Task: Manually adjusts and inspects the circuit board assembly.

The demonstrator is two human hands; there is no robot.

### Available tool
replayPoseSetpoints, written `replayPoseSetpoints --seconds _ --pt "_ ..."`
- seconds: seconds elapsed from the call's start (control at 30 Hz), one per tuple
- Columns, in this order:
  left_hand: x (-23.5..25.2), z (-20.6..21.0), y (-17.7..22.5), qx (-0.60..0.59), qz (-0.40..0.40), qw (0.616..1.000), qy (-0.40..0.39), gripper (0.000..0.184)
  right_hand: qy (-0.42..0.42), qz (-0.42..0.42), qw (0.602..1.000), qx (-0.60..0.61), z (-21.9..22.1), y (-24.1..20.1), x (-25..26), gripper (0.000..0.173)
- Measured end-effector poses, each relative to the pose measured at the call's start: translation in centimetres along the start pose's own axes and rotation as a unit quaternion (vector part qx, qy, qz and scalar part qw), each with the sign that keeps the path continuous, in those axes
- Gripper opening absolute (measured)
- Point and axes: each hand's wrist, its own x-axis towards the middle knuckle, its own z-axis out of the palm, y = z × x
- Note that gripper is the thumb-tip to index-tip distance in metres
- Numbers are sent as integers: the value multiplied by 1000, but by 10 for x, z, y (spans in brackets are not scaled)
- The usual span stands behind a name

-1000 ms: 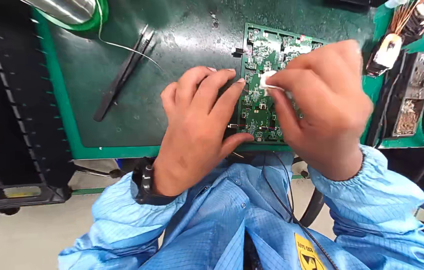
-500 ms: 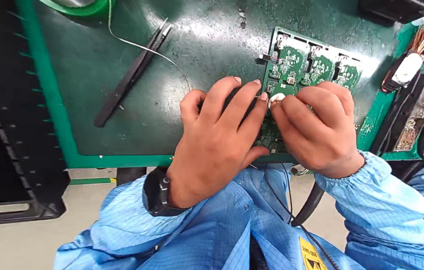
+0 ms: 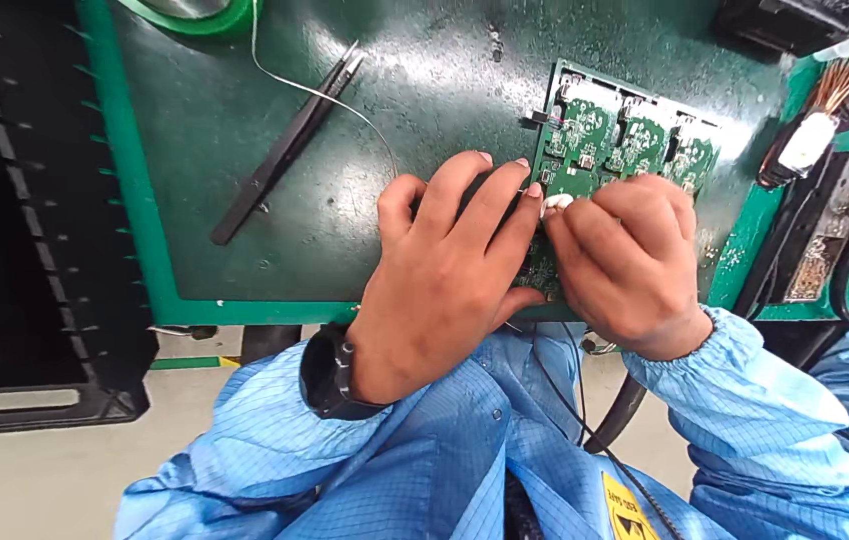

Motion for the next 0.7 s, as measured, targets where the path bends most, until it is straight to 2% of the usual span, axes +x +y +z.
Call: replayPoseSetpoints --seconds 0.27,0.5,0.7 --pt "0 0 0 4 3 1000 1 72 18 102 995 -8 8 3 16 15" --pt "-1 0 0 6 5 1000 -2 72 -2 76 997 4 1 4 7 17" --pt "0 0 0 9 6 1000 1 72 8 127 992 -21 4 6 9 18"
